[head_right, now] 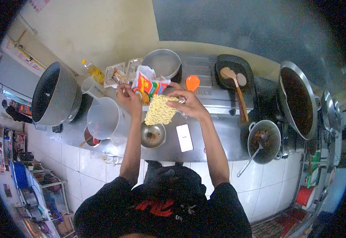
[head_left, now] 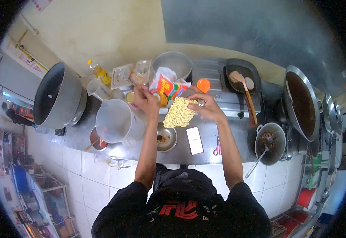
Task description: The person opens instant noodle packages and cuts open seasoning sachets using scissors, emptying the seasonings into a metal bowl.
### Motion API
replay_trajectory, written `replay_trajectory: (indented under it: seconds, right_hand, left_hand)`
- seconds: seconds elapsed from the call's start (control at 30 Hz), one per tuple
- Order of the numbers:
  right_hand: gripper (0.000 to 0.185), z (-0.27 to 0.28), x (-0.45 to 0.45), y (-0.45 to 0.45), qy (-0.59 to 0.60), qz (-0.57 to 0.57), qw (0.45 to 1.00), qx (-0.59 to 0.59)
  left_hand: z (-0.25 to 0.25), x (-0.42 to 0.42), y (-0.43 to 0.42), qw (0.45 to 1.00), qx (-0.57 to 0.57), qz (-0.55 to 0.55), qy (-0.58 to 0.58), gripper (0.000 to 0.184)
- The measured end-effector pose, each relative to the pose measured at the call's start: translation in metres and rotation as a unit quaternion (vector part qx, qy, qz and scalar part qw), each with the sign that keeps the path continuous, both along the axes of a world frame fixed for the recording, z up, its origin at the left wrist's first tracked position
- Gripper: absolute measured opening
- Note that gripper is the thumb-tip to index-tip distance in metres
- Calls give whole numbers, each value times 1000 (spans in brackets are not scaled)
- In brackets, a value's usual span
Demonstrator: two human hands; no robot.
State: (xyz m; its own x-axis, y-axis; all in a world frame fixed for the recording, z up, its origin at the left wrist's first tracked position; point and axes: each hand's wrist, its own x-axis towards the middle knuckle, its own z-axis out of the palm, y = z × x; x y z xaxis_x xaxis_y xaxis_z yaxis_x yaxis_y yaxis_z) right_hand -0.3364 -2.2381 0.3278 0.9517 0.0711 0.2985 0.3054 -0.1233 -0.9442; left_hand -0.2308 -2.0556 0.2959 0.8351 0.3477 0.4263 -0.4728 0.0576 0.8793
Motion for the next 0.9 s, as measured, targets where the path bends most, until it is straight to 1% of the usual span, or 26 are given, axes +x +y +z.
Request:
replay_trajectory:
  seconds: [0.03,0.07,0.1,0.13,0.2,0.23,0.27,0.33,0.37,0.43,0.47,0.53,0.57,0.6,0.67,0.7,0.73,0.77,0.8,0.83,0.87,0.9]
  right_hand:
    - [25,-1,-8,2,90,17,996,14]
    - [28,-13,-12,6,94,30,995,28]
    - [31,-25,-15,10,98,43,993,43]
    - [31,-31,-23,15,103,41,992,53]
    - [33,-37,-38,23,212,28,976,39]
    - [33,-37,-44,25,214,28,976,41]
    - [33,-36,-53,29,220,23,974,43]
    - [34,-34,-68,39,231,16,972,48]
    - [35,-40,-70,42,212,19,975,60]
    - [33,-50,-77,44,196,34,979,47]
    - [31,-52,-79,43,177,45,983,32]
    - [30,-47,-77,43,162,62,985,19]
    - [30,-44,-76,43,147,76,986,7]
    - [30,-40,-74,43,146,80,986,7]
    - [28,-34,-72,45,86,114,988,-63]
    - [28,-33,-70,46,83,121,987,-63]
    - [27,-33,-69,47,57,144,984,-88]
    - [26,-32,-66,48,30,166,979,-112]
    - [26,-31,-65,49,26,171,978,-112]
    - [27,-32,-66,51,19,178,977,-115]
    - [28,-31,-66,52,12,184,976,-119]
    - [28,-29,-65,52,10,188,975,-121]
  left_hand:
    - [0,-16,1,999,-27,-18,10,11]
    - [-2,-30,5,998,-53,-35,20,11]
    - [-22,-36,18,999,15,-38,-5,11]
    - [-29,-48,24,999,24,-40,1,11]
    - [-42,-71,32,996,76,-53,9,11]
    - [-48,-83,39,993,68,-90,37,11]
    - [-54,-91,44,993,70,-88,40,11]
    - [-60,-103,56,986,141,-73,48,12]
    - [-61,-104,62,986,143,-69,51,12]
    - [-51,-110,73,980,196,-25,-29,13]
    - [-42,-110,81,980,198,-23,-27,13]
    - [-18,-104,104,942,311,-76,-97,15]
    - [-2,-99,116,910,372,-113,-142,18]
    - [15,-94,125,910,373,-109,-141,18]
    - [51,-88,140,821,495,-237,-159,18]
    - [69,-88,143,823,482,-264,-147,19]
    - [83,-87,147,824,484,-257,-146,19]
    - [96,-85,150,799,512,-277,-150,19]
    - [108,-84,151,773,539,-299,-152,19]
    - [118,-83,150,747,564,-298,-191,17]
    - [128,-83,151,747,565,-292,-192,17]
    - [138,-82,154,691,622,-315,-189,16]
